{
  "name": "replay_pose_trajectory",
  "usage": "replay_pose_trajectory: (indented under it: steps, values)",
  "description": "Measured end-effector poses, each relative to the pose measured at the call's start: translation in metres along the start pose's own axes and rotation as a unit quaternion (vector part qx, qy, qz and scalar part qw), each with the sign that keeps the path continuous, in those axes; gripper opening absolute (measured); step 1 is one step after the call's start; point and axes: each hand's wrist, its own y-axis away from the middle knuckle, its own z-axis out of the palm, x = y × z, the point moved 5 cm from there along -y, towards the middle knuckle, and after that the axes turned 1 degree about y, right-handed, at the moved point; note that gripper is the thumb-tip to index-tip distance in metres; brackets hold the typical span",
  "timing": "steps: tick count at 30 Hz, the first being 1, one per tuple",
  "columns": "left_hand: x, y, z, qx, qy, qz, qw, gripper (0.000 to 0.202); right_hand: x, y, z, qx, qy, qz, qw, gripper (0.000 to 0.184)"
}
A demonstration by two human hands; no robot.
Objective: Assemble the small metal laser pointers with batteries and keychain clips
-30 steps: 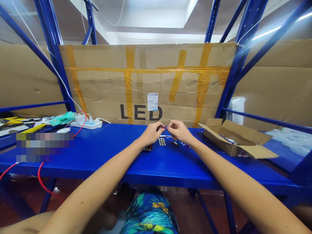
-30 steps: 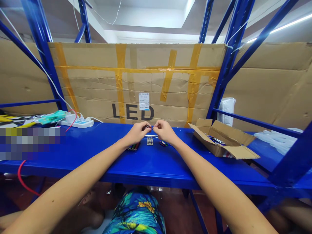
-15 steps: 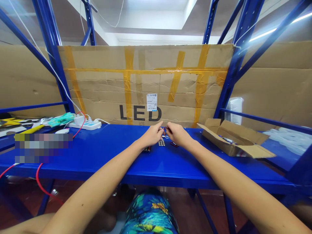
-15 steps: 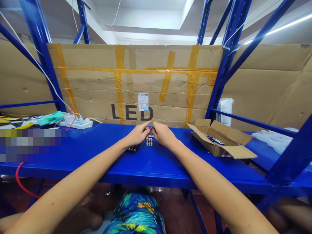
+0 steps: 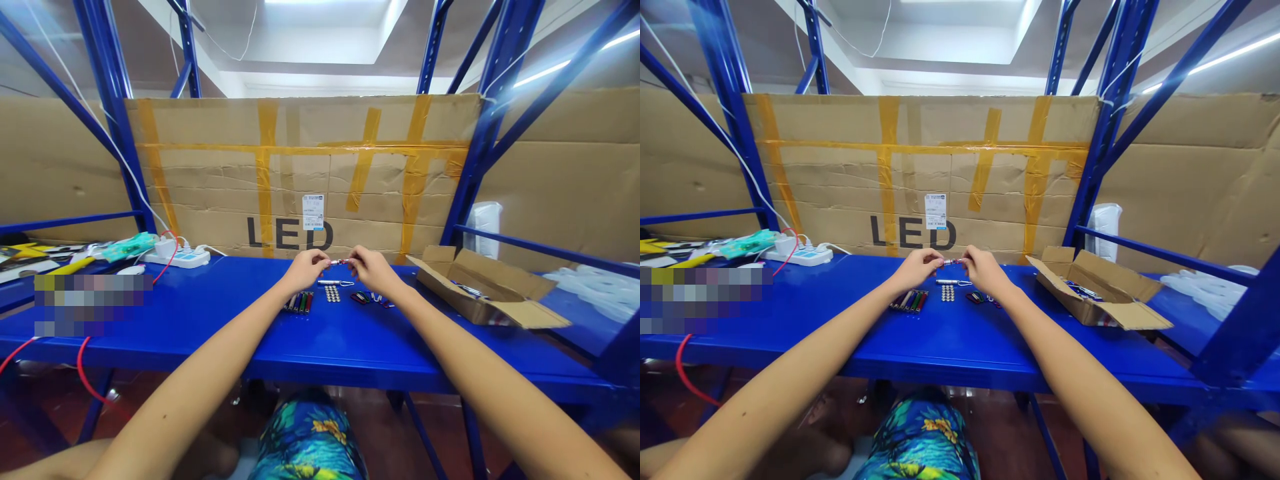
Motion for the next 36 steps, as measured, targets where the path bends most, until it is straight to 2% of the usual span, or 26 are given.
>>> replay_pose_trajectory:
  steps: [4,6,9,14,19,22,27,31,34,36]
  values:
    - [-0.005,-0.003,-0.001,-0.008,0.104,-0.044,0.994,0.008,0.015,-0.001,0.001,-0.020,-0.085,0.060,0.994,0.012]
    - [-0.005,-0.003,0.000,-0.005,0.124,-0.043,0.991,0.006,0.010,0.000,0.002,-0.028,-0.074,0.035,0.996,0.015]
    - [-0.001,0.000,0.004,-0.014,0.136,-0.014,0.990,0.004,-0.007,0.003,0.005,-0.045,-0.040,-0.042,0.997,0.023]
    - [0.004,0.003,0.010,-0.030,0.153,0.010,0.988,0.011,-0.028,0.008,0.011,-0.053,0.007,-0.115,0.992,0.019]
    - [0.004,0.003,0.012,-0.037,0.145,0.004,0.989,0.017,-0.035,0.010,0.013,-0.021,0.091,-0.119,0.988,0.011]
    - [0.004,0.003,0.012,-0.034,0.144,0.003,0.989,0.017,-0.035,0.009,0.013,-0.005,0.102,-0.103,0.989,0.008]
    - [0.002,0.003,0.010,0.000,0.134,0.009,0.991,0.019,-0.033,0.009,0.015,-0.010,0.091,-0.092,0.992,0.021]
    - [0.001,0.003,0.009,0.001,0.119,0.024,0.993,0.019,-0.032,0.009,0.016,-0.004,0.042,-0.085,0.995,0.022]
    - [0.001,0.003,0.006,0.013,0.099,0.031,0.995,0.017,-0.025,0.005,0.015,-0.014,-0.051,-0.045,0.998,0.030]
    - [0.001,0.003,0.004,0.022,0.084,0.034,0.996,0.017,-0.018,0.002,0.014,-0.046,-0.133,-0.013,0.990,0.038]
